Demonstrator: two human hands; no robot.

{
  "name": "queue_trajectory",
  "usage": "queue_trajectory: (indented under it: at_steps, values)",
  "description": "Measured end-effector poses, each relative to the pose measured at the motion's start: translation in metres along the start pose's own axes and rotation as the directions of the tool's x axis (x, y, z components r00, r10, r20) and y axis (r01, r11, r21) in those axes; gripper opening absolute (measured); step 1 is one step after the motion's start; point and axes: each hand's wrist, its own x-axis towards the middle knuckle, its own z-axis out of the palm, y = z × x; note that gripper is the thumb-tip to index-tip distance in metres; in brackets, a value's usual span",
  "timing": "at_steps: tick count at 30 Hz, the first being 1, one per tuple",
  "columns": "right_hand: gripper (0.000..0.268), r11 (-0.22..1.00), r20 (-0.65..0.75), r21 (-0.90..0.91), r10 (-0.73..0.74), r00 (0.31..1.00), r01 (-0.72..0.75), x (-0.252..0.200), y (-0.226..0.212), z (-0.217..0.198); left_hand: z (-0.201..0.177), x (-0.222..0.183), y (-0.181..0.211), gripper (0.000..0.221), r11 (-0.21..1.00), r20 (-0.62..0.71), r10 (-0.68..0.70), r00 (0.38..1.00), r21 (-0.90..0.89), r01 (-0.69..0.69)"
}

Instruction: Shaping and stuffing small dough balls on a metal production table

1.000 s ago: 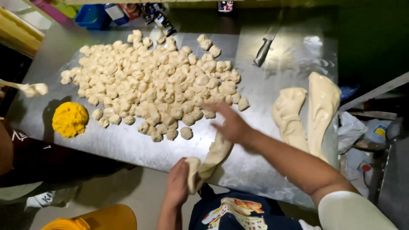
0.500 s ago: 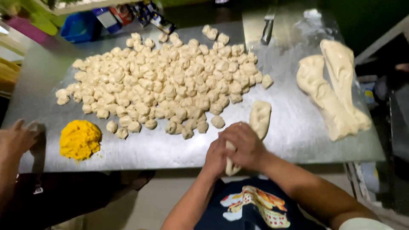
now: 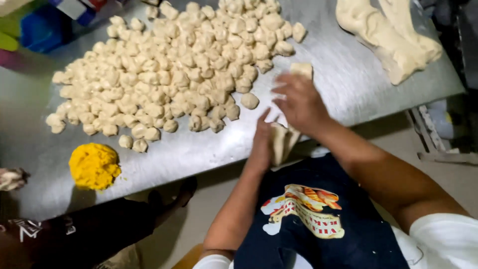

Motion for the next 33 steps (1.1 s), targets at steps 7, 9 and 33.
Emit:
queue_trajectory:
  at_steps: [7, 9, 33]
  values:
    - [0.022, 0.917, 0.117, 0.335, 0.185, 0.976, -0.214, -0.018, -0.029, 0.0, -0.014, 0.014, -0.094, 0.054, 0.93, -0.062, -0.036, 0.997, -0.368, 0.011]
    - [0.02, 0.837, -0.02, 0.451, 0.356, 0.934, -0.31, -0.02, -0.032, -0.002, -0.013, 0.014, -0.088, 0.04, 0.975, -0.038, 0.055, 0.998, -0.212, -0.061]
    - [0.014, 0.849, 0.177, 0.525, -0.18, 0.967, 0.062, -0.005, 0.056, -0.082, 0.133, 0.036, -0.085, 0.035, 0.938, -0.459, 0.293, 0.839, -0.034, -0.346]
